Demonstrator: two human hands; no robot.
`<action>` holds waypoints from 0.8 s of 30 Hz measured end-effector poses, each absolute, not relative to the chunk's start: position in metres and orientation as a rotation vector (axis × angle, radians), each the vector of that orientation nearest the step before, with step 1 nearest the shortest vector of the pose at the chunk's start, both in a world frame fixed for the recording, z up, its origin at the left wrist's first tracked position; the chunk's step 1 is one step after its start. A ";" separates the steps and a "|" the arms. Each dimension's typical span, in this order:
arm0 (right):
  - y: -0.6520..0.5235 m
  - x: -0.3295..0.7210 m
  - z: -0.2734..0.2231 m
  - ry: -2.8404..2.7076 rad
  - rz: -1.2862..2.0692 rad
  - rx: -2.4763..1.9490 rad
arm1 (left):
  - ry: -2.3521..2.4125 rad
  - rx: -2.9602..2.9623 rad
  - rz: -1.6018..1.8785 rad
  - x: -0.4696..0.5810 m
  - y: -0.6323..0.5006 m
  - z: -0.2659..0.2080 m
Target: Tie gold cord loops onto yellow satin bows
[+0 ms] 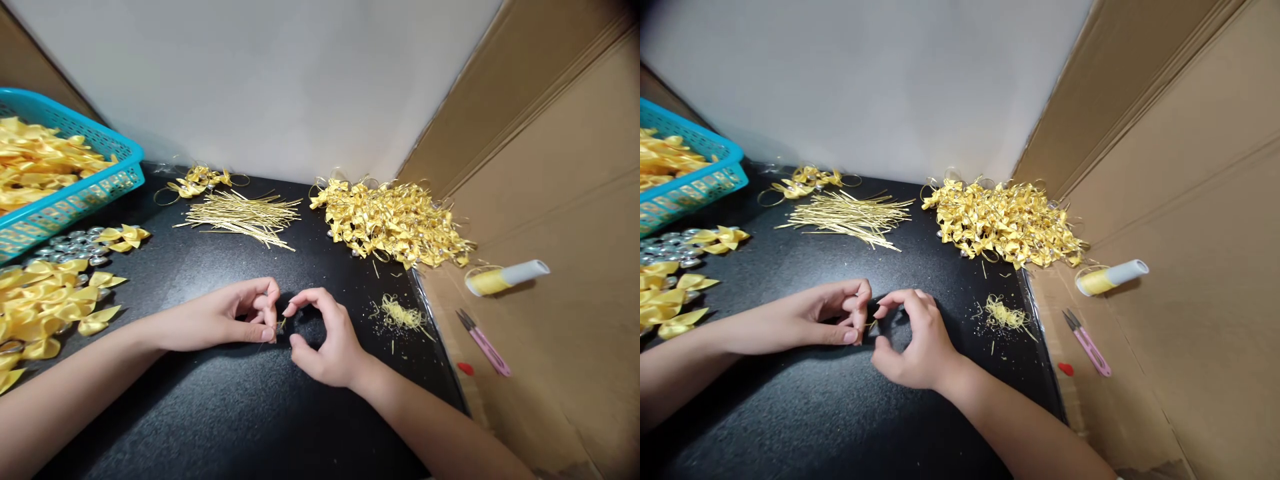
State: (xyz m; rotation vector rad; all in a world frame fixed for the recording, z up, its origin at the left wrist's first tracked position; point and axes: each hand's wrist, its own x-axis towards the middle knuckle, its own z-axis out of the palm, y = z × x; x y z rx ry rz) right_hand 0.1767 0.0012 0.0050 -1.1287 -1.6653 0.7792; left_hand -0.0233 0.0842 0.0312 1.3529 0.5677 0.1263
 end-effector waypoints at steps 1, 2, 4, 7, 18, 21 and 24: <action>0.001 0.175 0.004 -1.661 0.770 -1.139 | 0.571 1.351 0.125 -0.023 0.084 0.031; 0.000 0.173 0.003 -1.656 0.757 -1.150 | 0.578 1.353 0.126 -0.022 0.084 0.031; 0.000 0.168 0.002 -1.651 0.730 -1.175 | 0.593 1.368 0.129 -0.020 0.083 0.031; 0.001 0.164 0.000 -1.661 0.700 -1.192 | 0.615 1.385 0.126 -0.019 0.082 0.029; 0.004 0.170 0.001 -1.553 0.998 -1.165 | 0.571 1.318 0.104 -0.027 0.089 0.028; 0.004 0.172 0.000 -1.544 1.037 -1.154 | 0.578 1.312 0.039 -0.031 0.092 0.030; 0.004 0.173 0.000 -1.564 1.041 -1.112 | 0.590 1.331 -0.062 -0.033 0.093 0.035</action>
